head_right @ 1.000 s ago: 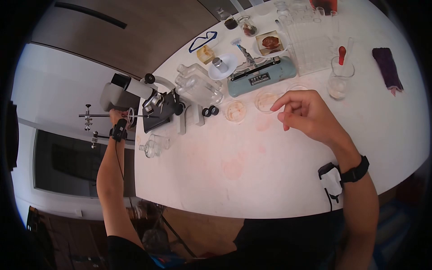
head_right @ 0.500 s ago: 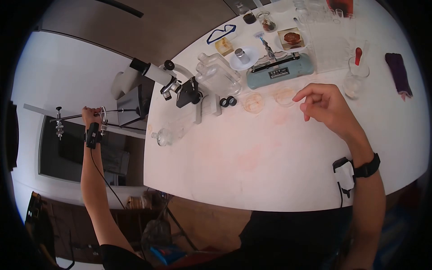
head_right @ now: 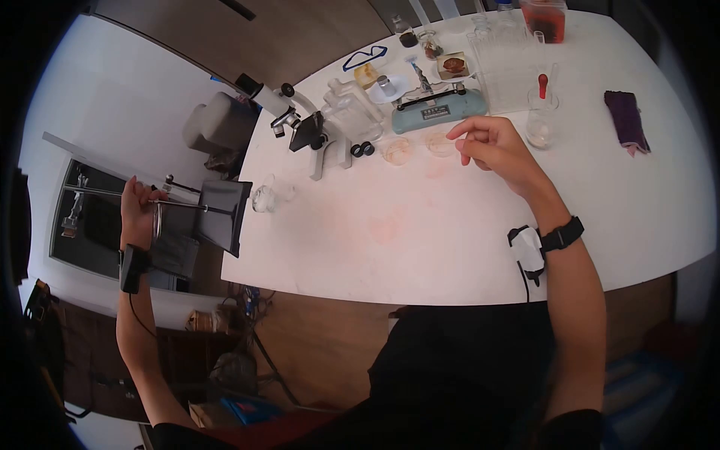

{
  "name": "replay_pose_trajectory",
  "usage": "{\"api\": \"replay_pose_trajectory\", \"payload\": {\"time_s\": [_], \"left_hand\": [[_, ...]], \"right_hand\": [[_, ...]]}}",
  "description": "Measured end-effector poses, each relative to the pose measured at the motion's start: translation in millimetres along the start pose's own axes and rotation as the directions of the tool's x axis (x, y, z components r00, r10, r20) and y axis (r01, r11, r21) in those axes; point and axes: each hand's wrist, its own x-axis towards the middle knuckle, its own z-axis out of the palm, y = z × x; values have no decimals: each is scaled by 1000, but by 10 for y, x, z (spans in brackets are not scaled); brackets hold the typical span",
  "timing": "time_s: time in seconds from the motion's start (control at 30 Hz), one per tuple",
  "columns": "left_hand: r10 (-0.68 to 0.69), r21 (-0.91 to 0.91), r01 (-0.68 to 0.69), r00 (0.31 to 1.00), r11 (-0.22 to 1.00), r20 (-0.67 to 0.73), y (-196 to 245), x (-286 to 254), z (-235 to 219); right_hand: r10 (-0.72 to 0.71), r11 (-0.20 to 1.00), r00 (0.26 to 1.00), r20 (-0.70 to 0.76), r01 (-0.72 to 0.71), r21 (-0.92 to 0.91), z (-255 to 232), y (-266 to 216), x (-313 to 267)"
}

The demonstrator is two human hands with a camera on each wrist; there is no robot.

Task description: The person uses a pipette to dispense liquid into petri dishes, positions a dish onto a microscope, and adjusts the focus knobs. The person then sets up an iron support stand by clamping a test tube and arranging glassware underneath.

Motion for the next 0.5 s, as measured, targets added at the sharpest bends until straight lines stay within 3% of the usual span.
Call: {"api": "replay_pose_trajectory", "payload": {"time_s": [0.1, 0.17, 0.5], "left_hand": [[-48, -35, 50, 997, 998, 67, -219, -414, 360], [-83, -13, 88, 977, 996, 198, -402, -545, 504], [-316, -67, 349, 902, 935, 294, -1262, -1424, 1678]], "right_hand": [[-12, 999, 1000, -2, 12, 32, -35, 40, -16], [-15, 999, 1000, -4, 16, 36, -45, 44, -15], [-30, 999, 999, -23, 30, 27, -68, 116, 0]]}}
